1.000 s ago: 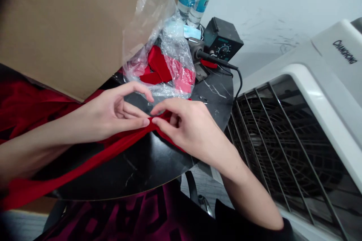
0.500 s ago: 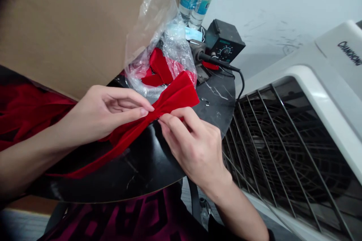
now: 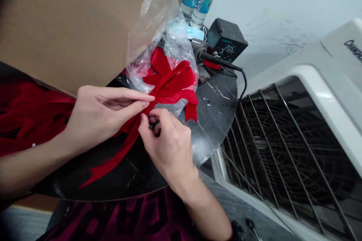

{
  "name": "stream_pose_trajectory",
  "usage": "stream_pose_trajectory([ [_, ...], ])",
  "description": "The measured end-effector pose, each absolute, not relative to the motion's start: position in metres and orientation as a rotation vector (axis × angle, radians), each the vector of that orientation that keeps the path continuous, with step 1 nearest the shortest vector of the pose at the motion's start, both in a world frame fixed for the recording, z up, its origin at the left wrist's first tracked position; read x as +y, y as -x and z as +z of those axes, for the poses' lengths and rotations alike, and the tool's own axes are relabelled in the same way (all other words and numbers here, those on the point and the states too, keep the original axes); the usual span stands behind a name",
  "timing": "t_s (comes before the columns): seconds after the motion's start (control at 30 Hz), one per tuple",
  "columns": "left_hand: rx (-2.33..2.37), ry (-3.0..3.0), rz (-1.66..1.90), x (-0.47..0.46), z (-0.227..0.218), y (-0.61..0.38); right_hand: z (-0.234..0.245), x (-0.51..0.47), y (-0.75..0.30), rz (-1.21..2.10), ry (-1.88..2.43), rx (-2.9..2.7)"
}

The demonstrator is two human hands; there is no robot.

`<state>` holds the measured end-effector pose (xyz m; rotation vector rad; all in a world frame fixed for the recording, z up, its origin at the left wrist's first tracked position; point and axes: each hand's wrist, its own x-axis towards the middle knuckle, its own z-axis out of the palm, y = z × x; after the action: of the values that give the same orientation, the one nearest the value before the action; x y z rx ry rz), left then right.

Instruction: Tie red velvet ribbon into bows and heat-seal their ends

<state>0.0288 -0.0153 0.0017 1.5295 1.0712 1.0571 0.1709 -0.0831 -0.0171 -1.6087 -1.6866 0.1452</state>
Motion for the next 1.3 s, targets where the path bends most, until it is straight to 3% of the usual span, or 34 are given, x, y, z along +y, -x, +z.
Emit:
stream_pose_trajectory([
  [0.17, 1.050, -1.471, 1.077, -0.010, 0.002, -0.025, -0.019, -0.076, -0.171, 0.155, 1.633, -1.626],
  [0.37, 0.997, -1.000, 0.862, 0.003, -0.001, -0.021, -0.032, -0.076, -0.176, 0.960, 1.519, -1.095],
  [0.53, 0.999, -1.105, 0.863, 0.003, -0.005, -0.021, 0.000, -0.097, -0.215, 1.253, 1.625, -1.348],
  [0.67, 0.985, -1.126, 0.793, 0.005, -0.003, -0.019, 0.018, -0.068, -0.276, 0.671, 1.754, -1.157],
  [0.87, 0.965, -1.141, 0.747, 0.007, -0.004, -0.019, -0.031, 0.047, -0.324, 0.815, 1.557, -0.923],
  [1.1, 1.006, -1.208, 0.670, 0.008, -0.003, -0.019, -0.058, 0.107, -0.321, 0.588, 1.418, -0.856],
  [1.3, 0.995, -1.238, 0.635, 0.010, -0.004, -0.017, -0.039, 0.092, -0.337, 0.239, 1.399, -0.913],
])
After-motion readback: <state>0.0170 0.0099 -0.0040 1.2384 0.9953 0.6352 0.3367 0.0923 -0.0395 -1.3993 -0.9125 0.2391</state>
